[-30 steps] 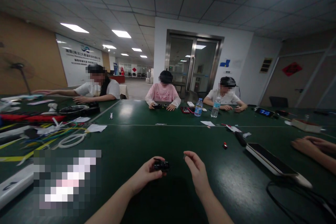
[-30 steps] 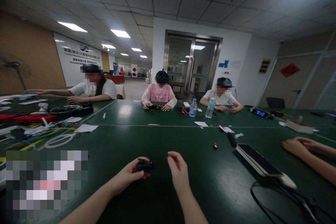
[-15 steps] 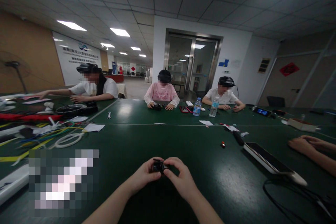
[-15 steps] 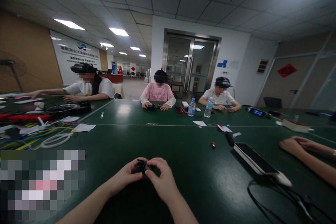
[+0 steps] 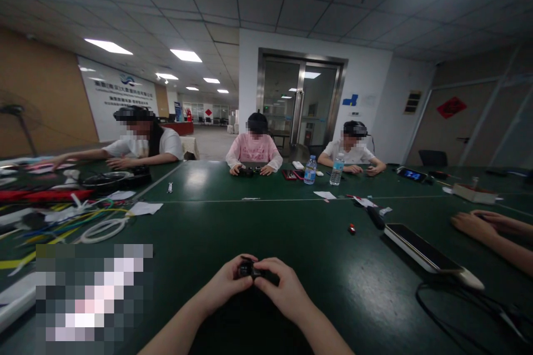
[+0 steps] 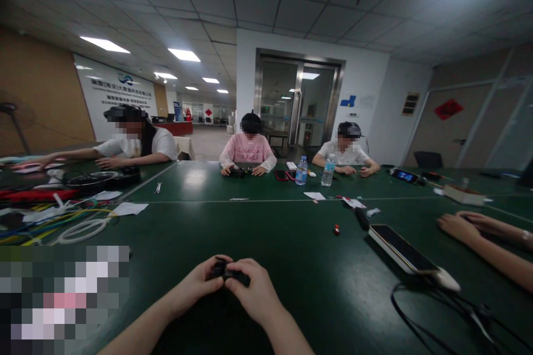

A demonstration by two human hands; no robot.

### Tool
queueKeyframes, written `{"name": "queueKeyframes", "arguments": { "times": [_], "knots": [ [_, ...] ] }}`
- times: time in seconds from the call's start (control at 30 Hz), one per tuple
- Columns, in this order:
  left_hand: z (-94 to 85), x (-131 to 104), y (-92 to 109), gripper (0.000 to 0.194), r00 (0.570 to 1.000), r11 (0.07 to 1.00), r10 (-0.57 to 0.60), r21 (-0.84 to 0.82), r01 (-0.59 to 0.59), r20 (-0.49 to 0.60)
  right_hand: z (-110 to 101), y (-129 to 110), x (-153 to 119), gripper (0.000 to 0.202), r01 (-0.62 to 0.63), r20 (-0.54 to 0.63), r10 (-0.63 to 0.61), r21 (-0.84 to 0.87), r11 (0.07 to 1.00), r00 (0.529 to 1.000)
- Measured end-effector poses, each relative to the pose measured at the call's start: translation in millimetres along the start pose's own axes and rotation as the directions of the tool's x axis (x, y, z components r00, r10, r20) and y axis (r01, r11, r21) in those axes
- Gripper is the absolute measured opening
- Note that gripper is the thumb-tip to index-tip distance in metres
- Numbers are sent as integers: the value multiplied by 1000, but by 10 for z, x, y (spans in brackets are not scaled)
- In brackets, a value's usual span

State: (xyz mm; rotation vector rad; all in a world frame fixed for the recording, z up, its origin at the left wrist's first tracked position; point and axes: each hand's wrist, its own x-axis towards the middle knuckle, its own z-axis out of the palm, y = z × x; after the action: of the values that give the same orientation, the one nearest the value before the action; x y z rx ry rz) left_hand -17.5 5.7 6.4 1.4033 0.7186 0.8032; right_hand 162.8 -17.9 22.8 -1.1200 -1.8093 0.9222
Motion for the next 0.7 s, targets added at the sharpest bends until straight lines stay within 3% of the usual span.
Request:
{"name": "queueKeyframes", "arguments": {
  "times": [0.17,0.3,0.43,0.7],
  "knots": [
    [27,-8,19,43,1000,999,5,-43,-6,-15,-47,-32,-24,27,10,50,-10,13,1000,999],
    [29,11,8,43,1000,999,14,-32,-15,-10,-27,-44,-43,33,1,-4,-1,-14,1000,1000],
    [18,56,-40,36,994,999,-34,1,34,-104,27,-70,-51,40,-12,-44,9,-65,998,999],
    [56,95,-47,34,989,998,-63,-13,62,-135,24,-132,-42,39,30,-33,-36,-172,985,999]
  ]
}}
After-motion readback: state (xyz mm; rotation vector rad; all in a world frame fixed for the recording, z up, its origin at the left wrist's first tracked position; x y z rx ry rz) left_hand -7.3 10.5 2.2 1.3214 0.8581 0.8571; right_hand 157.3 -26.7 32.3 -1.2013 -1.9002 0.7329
